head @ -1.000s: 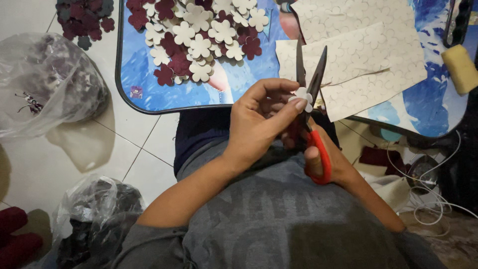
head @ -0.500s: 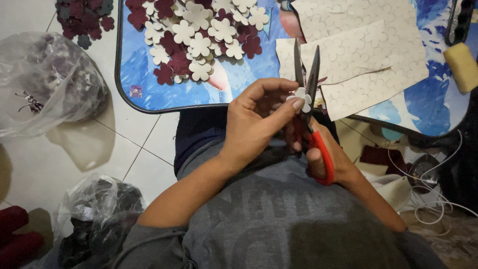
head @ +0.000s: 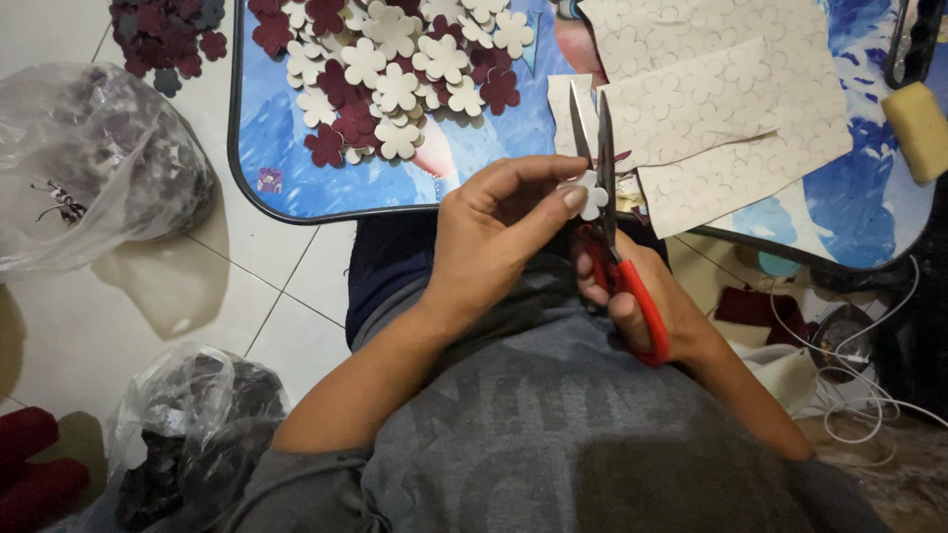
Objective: The person sits on the floor and cuts flower shapes out of white felt sheets with red-handled scissors, trimming each petal outline and placing the finished flower onto a pile of white and maroon felt flowers on the lap desk.
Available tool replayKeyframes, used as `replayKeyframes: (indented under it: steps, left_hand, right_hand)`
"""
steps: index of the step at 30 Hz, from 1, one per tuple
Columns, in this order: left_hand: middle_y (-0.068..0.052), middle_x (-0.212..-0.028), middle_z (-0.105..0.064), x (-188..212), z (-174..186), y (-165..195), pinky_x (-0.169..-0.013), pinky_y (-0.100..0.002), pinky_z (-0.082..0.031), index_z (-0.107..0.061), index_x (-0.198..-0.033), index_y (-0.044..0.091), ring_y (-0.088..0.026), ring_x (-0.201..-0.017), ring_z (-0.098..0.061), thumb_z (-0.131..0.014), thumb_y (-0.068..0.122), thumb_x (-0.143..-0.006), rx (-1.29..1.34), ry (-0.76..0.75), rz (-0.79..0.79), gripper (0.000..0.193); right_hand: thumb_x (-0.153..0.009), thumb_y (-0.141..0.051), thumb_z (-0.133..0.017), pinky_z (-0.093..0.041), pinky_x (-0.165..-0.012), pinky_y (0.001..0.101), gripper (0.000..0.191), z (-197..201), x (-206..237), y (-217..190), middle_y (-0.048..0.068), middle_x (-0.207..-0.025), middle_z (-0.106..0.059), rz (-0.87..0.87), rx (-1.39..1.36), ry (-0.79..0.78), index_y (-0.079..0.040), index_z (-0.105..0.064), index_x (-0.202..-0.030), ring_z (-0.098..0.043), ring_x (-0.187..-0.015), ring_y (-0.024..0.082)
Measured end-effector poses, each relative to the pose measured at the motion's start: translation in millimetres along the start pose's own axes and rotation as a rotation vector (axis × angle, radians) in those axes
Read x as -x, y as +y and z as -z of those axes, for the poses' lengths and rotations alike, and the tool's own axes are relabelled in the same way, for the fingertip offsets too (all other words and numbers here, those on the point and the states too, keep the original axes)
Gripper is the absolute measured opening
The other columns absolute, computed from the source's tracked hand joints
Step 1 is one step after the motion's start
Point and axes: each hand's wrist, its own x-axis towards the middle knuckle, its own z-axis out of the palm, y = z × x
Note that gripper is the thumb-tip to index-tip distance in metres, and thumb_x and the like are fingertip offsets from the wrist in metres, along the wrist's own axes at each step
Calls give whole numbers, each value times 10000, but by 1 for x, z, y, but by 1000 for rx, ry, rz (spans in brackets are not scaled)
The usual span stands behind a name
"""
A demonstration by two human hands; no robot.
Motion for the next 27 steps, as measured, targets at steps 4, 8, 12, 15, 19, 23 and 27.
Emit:
replayKeyframes:
  steps: [4, 8, 12, 15, 19, 23, 27]
  left_hand:
    - [-26, -1064, -721, -2, 1, 4, -883, -235, -584, -752, -1194, -6, -82, -972, -696, -732, 74, -1007, -138, 19, -66, 204]
    - [-22, -1047, -717, -2, 5, 8, -864, -221, -577, -767, -1187, 0, -73, -958, -692, -736, 79, -1006, -261, 27, -93, 200]
    - [-28, -1033, -763, -4, 5, 6, -861, -209, -579, -748, -1187, -4, -58, -940, -697, -734, 74, -994, -201, 57, -23, 208]
    - [-24, -1054, -755, -5, 7, 4, -870, -210, -574, -712, -1240, -4, -52, -955, -691, -727, 64, -993, -122, 28, -44, 257]
    - [-36, -1034, -764, -5, 9, 3, -862, -216, -583, -712, -1242, -15, -59, -933, -703, -732, 61, -992, -162, 49, -53, 261]
    - [-38, -1044, -771, -8, 11, 2, -870, -217, -590, -715, -1230, -6, -60, -944, -714, -736, 69, -988, -200, 65, -68, 254]
    - [-36, -1043, -770, -9, 12, 2, -865, -215, -587, -724, -1218, -1, -59, -945, -708, -747, 78, -983, -215, 84, -65, 249]
  right_hand:
    - [-697, -1010, -411, -370, -530, 226, 983, 1, 1, -1, -45, -694, -444, -31, -29, -1, -85, -488, -1020, -412, -594, 61]
    - [-709, -1005, -415, -372, -535, 233, 974, 2, 3, 2, -43, -689, -448, -32, -9, 2, -83, -493, -1013, -422, -605, 65]
    - [-714, -1004, -414, -378, -537, 238, 967, 4, 3, 6, -41, -697, -457, -37, -2, -9, -86, -499, -1006, -429, -613, 69]
    - [-722, -993, -435, -385, -545, 240, 953, 6, 5, 7, -32, -700, -461, -33, -8, -15, -84, -500, -1002, -437, -619, 72]
    - [-761, -969, -437, -428, -566, 240, 907, 9, 3, 9, -29, -709, -500, -3, 44, -22, -90, -500, -979, -484, -635, 76]
    - [-790, -940, -456, -458, -586, 246, 876, 10, 3, 11, -22, -734, -518, 11, 62, -20, -87, -510, -982, -512, -656, 87]
    - [-803, -934, -469, -459, -595, 248, 869, 11, 4, 15, -21, -755, -514, 13, 24, -22, -85, -513, -982, -511, -674, 90]
